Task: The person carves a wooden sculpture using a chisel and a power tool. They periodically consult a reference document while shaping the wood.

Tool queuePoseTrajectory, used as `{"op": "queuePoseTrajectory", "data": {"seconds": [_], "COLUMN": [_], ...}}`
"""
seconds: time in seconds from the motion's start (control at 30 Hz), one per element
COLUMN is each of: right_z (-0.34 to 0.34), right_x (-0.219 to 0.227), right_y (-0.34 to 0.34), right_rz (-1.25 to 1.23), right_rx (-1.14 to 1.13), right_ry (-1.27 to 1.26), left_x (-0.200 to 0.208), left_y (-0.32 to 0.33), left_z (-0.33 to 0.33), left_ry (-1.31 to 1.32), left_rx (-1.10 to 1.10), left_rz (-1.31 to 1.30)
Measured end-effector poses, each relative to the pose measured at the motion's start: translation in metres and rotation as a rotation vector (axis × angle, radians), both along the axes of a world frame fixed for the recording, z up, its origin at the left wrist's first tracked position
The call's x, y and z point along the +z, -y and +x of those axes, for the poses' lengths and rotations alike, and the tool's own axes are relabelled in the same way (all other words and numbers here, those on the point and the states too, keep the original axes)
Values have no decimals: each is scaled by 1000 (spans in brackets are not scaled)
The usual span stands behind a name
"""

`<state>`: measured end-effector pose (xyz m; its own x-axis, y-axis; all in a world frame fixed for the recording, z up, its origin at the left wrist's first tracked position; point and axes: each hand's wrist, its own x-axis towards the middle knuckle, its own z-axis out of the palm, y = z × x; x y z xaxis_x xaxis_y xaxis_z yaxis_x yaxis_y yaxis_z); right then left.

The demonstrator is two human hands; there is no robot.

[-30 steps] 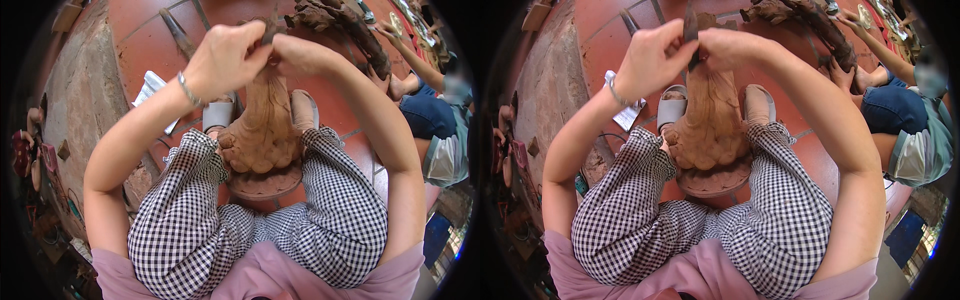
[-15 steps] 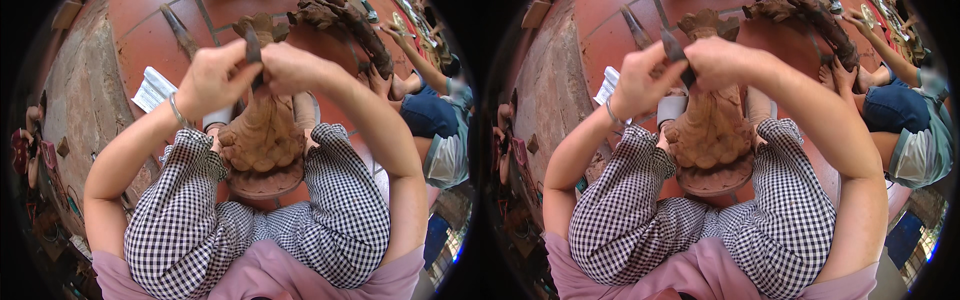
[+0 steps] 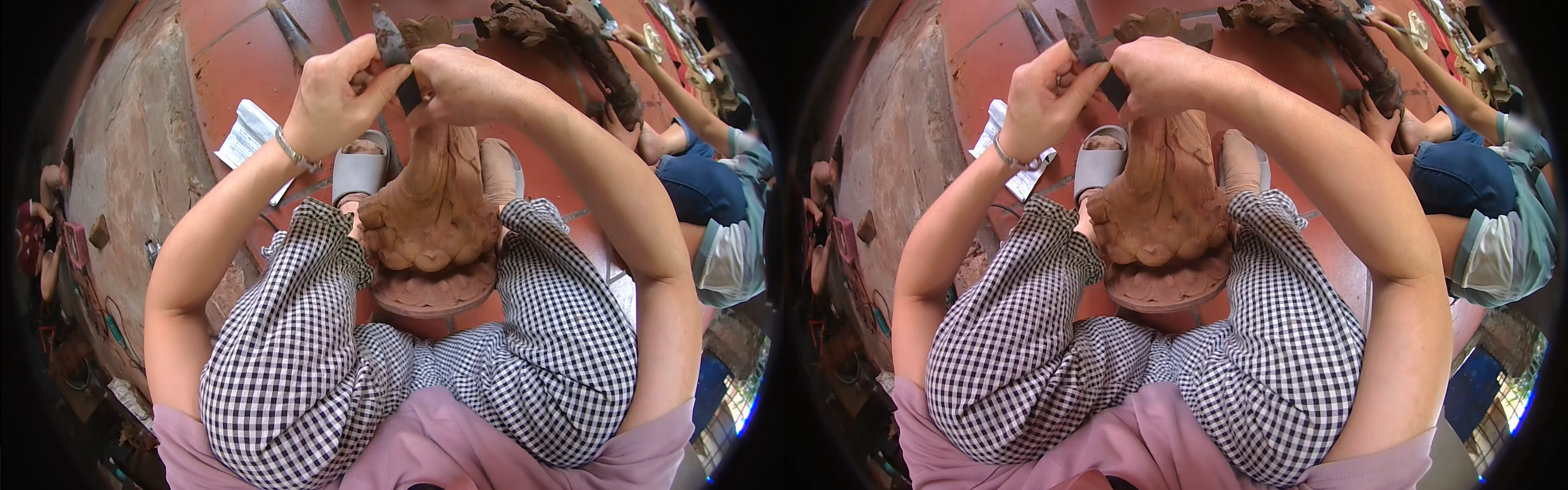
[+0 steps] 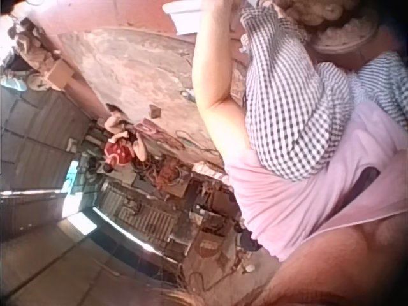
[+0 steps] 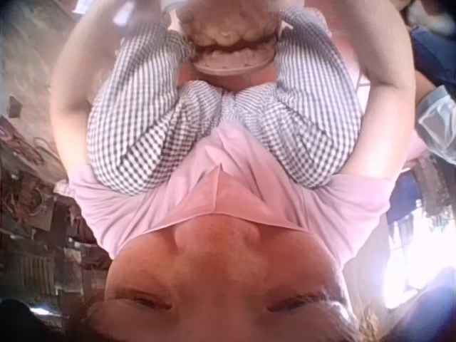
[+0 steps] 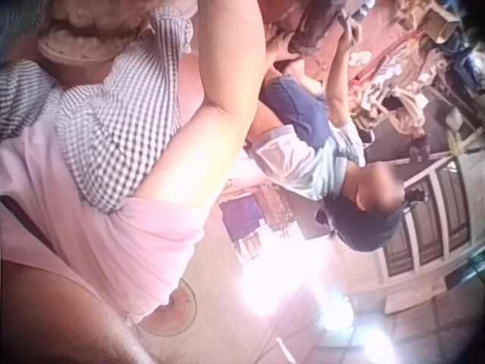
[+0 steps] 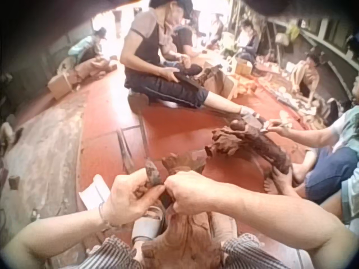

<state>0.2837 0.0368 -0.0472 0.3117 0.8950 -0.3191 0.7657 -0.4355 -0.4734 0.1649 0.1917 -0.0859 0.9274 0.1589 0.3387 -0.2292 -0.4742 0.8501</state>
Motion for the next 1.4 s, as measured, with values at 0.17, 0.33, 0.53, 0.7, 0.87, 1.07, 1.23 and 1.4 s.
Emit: {"op": "queuePoseTrajectory", "data": {"seconds": [0.17,0.33,0.53,0.7,0.87,1.07,1.23,1.4], "right_z": [-12,-8,-21,-8,6,20,4,25], "right_x": [-11,-4,-2,2,-14,-10,-5,-18], "right_y": [6,-2,1,-7,5,-4,16,15], "right_rz": [-6,62,-76,16,-43,118,117,208], "right_rx": [253,-64,188,-130,-89,-162,11,-172], "right_ry": [59,28,79,14,-78,-54,-288,-231], "left_x": [0,8,8,-4,-8,17,22,21], "left_y": [10,3,9,-8,-9,-9,5,9], "left_z": [-12,3,-10,11,11,41,24,41], "left_ry": [70,-39,-8,-38,-17,-21,-152,9], "left_rx": [-223,-104,-304,-98,-353,-180,-295,-161], "left_rz": [-33,-90,-87,-160,-92,24,194,155]}}
